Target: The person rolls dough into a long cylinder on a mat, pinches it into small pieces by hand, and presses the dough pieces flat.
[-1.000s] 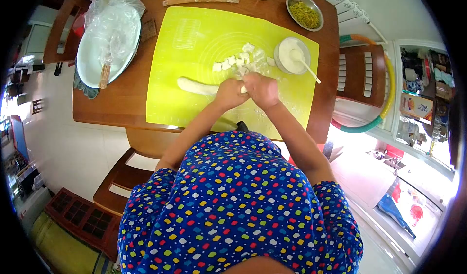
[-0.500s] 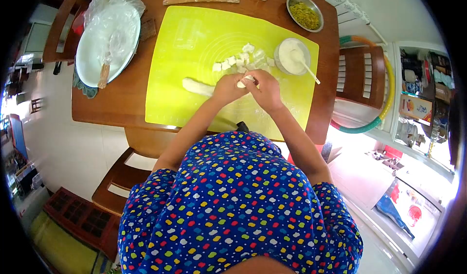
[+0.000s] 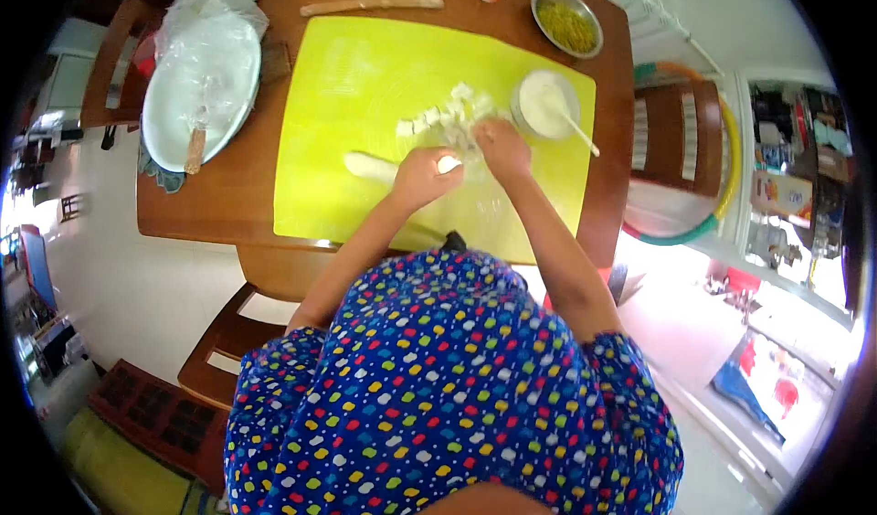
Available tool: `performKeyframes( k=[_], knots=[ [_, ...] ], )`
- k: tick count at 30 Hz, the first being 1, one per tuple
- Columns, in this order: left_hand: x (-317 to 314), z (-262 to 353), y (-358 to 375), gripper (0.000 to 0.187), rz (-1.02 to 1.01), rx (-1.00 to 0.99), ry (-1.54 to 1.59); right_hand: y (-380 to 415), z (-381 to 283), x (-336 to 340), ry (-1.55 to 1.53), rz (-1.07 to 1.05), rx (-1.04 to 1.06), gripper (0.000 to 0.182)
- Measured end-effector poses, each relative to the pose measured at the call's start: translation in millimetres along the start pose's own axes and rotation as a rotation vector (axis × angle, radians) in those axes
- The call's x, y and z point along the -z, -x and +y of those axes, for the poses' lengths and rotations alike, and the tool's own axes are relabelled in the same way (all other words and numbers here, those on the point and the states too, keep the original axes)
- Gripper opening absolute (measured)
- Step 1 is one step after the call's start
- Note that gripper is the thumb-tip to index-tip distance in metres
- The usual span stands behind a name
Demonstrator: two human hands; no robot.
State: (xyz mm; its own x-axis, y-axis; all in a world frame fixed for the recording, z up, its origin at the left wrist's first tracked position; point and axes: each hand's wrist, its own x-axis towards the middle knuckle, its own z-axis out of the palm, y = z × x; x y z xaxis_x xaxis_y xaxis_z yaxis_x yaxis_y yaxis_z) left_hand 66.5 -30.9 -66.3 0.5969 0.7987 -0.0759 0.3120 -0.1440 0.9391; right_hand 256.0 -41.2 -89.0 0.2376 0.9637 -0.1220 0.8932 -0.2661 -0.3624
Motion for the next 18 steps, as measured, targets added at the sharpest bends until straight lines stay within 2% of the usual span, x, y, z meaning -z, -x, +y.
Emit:
performKeyframes(
  k=[2, 3, 4, 5, 6, 9, 11, 14, 16, 18],
  knots=[
    [0.1, -18.1, -4.2, 0.025, 0.07, 0.102, -0.053, 14.9, -2.8, 12.6, -0.084, 0.344, 0.474, 0.029],
    [-8.0, -21.3, -1.2, 0.025, 0.062, 0.108, -0.043, 21.4, -13.0, 26.3, -0.231, 0.243, 0.479, 0.036],
    [-14.2, -24.5, -6.0, 0.029, 0.147, 0.039, 0.036, 24.5, -23.5, 36.2, -0.224, 0.243, 0.488, 0.036],
    [-17.5, -25.5, -8.4, 0.033, 0.229, -0.024, 0.112, 33.2, -34.9, 42.2, -0.391, 0.033, 0.419, 0.034],
    [-16.9, -21.4, -7.9, 0.033, 0.229, -0.015, 0.11, 41.5, -42.7, 41.6, -0.559, -0.182, 0.334, 0.033],
    [-10.8, -17.8, -15.2, 0.028, 0.131, -0.024, 0.227, 43.1, -46.3, 40.3, -0.469, -0.103, 0.268, 0.028],
    [-3.1, -22.1, -14.5, 0.028, -0.051, 0.006, -0.095, 43.0, -47.2, 45.0, -0.428, -0.05, 0.244, 0.026],
    [-4.6, -13.0, -13.2, 0.028, -0.092, 0.108, -0.061, 45.2, -48.1, 46.0, -0.372, -0.024, 0.271, 0.029],
    [-12.6, -19.8, -11.6, 0.028, -0.074, 0.122, -0.102, 42.9, -48.9, 41.4, -0.242, 0.075, 0.469, 0.025],
    [-18.4, -27.6, -11.9, 0.027, -0.048, 0.133, -0.146, 42.6, -48.6, 33.9, -0.143, 0.106, 0.537, 0.023]
  ],
)
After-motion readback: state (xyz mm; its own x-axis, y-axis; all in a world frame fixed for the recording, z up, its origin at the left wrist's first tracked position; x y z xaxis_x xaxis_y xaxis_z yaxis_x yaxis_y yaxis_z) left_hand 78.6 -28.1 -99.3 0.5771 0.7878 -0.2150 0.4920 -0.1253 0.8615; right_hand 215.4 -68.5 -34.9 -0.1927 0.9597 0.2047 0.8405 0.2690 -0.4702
